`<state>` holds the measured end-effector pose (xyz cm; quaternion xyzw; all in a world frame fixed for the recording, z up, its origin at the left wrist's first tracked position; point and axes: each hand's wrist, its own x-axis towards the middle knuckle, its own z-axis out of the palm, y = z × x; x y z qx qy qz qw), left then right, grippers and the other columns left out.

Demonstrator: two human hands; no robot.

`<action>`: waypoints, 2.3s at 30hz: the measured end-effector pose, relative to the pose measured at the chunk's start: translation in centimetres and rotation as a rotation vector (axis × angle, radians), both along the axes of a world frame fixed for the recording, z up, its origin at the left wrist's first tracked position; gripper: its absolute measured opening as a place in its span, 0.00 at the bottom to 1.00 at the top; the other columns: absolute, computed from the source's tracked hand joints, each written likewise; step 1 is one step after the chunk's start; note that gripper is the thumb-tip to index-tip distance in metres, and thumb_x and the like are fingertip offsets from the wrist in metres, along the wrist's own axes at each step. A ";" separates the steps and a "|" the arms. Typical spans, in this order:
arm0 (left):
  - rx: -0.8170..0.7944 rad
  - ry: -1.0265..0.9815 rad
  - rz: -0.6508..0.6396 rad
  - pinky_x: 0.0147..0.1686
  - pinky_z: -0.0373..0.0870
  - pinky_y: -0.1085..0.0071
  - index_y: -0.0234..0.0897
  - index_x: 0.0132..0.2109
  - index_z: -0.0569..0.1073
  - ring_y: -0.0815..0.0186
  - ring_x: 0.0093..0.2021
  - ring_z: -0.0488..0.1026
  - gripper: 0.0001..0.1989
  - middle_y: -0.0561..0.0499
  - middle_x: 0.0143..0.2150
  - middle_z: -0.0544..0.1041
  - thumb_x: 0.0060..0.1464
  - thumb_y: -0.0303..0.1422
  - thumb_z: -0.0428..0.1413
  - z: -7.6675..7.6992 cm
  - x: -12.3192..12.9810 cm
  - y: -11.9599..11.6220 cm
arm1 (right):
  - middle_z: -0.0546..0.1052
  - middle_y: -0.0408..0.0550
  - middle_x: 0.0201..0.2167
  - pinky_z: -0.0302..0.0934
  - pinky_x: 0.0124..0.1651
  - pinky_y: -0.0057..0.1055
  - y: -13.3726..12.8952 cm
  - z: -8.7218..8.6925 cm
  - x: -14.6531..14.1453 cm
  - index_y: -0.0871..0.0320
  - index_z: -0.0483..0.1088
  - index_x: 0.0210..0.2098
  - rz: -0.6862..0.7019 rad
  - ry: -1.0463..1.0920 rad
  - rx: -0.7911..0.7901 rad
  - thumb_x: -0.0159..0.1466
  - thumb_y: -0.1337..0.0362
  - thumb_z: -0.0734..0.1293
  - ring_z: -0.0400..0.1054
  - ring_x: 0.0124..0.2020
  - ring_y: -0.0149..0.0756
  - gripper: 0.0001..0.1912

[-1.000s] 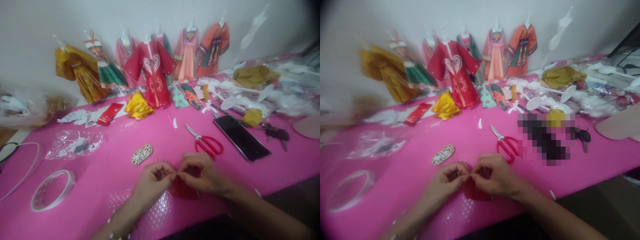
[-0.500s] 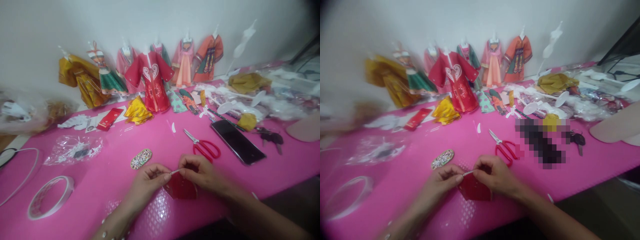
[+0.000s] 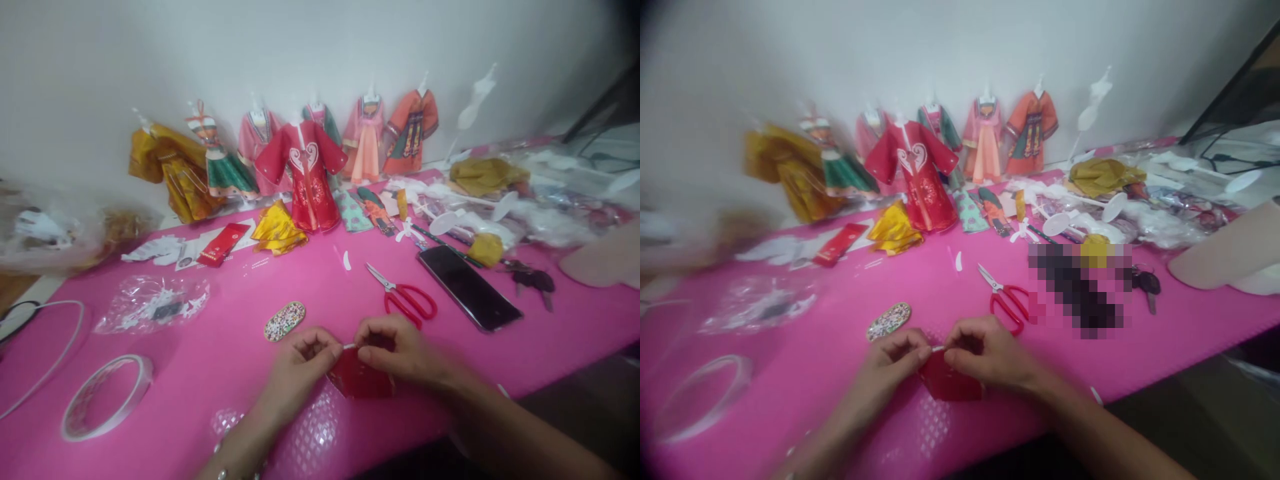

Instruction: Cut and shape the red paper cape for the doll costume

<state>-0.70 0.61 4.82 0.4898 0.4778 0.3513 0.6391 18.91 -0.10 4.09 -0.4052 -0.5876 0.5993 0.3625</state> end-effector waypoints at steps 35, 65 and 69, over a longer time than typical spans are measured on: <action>0.471 0.522 0.437 0.32 0.71 0.70 0.36 0.39 0.76 0.62 0.31 0.77 0.13 0.49 0.32 0.80 0.52 0.41 0.58 1.1 -4.5 3.1 | 0.75 0.43 0.25 0.63 0.28 0.26 -0.9 1.8 0.9 0.59 0.72 0.31 -0.110 0.037 -0.017 0.57 0.54 0.73 0.69 0.26 0.31 0.14; 0.342 0.195 -0.255 0.31 0.64 0.72 0.34 0.29 0.74 0.66 0.29 0.69 0.23 0.52 0.26 0.73 0.57 0.51 0.53 2.2 -2.2 0.7 | 0.80 0.43 0.30 0.64 0.35 0.27 1.2 3.3 -2.0 0.58 0.75 0.33 0.011 -0.136 0.094 0.57 0.67 0.69 0.73 0.32 0.33 0.04; 0.111 0.025 -0.286 0.29 0.63 0.73 0.34 0.27 0.71 0.68 0.27 0.69 0.20 0.53 0.24 0.73 0.51 0.48 0.62 1.5 -1.8 0.2 | 0.80 0.44 0.31 0.65 0.36 0.28 1.3 3.1 -2.5 0.58 0.75 0.33 0.019 -0.127 0.109 0.58 0.67 0.69 0.74 0.34 0.33 0.04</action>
